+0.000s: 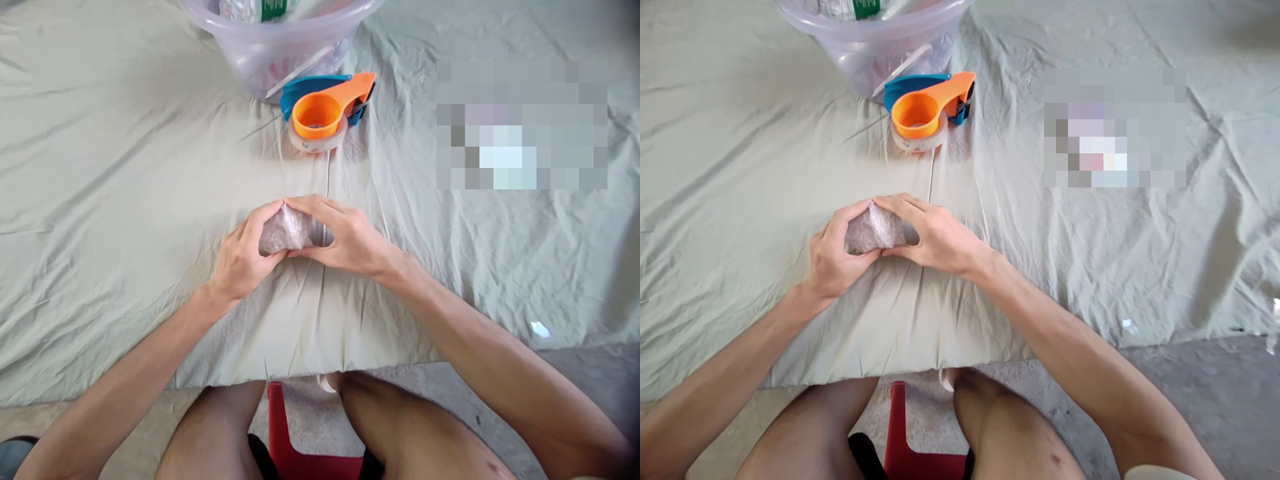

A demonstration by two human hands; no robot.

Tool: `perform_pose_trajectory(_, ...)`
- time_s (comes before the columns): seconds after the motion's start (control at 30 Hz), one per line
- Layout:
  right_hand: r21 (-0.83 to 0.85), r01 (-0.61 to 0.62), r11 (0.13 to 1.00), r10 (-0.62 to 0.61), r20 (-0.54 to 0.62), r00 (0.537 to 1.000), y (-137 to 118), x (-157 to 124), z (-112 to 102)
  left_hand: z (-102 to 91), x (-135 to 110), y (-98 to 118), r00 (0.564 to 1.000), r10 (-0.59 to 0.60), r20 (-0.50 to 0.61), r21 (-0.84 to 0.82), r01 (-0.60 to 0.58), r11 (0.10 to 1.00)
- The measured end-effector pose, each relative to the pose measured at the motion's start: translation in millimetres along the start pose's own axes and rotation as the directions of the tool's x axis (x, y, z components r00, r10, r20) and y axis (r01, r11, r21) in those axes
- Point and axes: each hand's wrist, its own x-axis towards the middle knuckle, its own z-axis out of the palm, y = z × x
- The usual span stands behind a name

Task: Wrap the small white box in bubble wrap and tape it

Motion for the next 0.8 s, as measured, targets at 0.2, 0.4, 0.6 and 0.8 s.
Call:
perform_pose_trajectory(0.2,-0.143,-0.058,0.988,0.049,-0.068,0.997,7.2,1.4,2.1,-7.5,5.8,-6.3,0.993,0.060,0.104,-0.122,-0.047,0.991)
perform_pose_trajectory(0.4,-0.061,-0.034,0.998,0.031,-0.047,0.998,6.7,0.5,2.2,-17.0,12.2,-15.6,0.988,0.025,0.153,-0.353,0.031,0.935)
perform_pose_trajectory(0.6,-0.061,-0.020,0.998,0.019,-0.019,1.000,5.8,1.9,2.4,-12.0,16.1,-13.5,0.996,-0.055,0.075,-0.369,0.079,0.926)
perform_pose_trajectory(0.8,-0.024,-0.015,1.000,0.015,-0.018,1.000,0.6,3.2,2.0,-8.6,17.8,-12.3,0.993,-0.114,-0.035,-0.386,0.092,0.918)
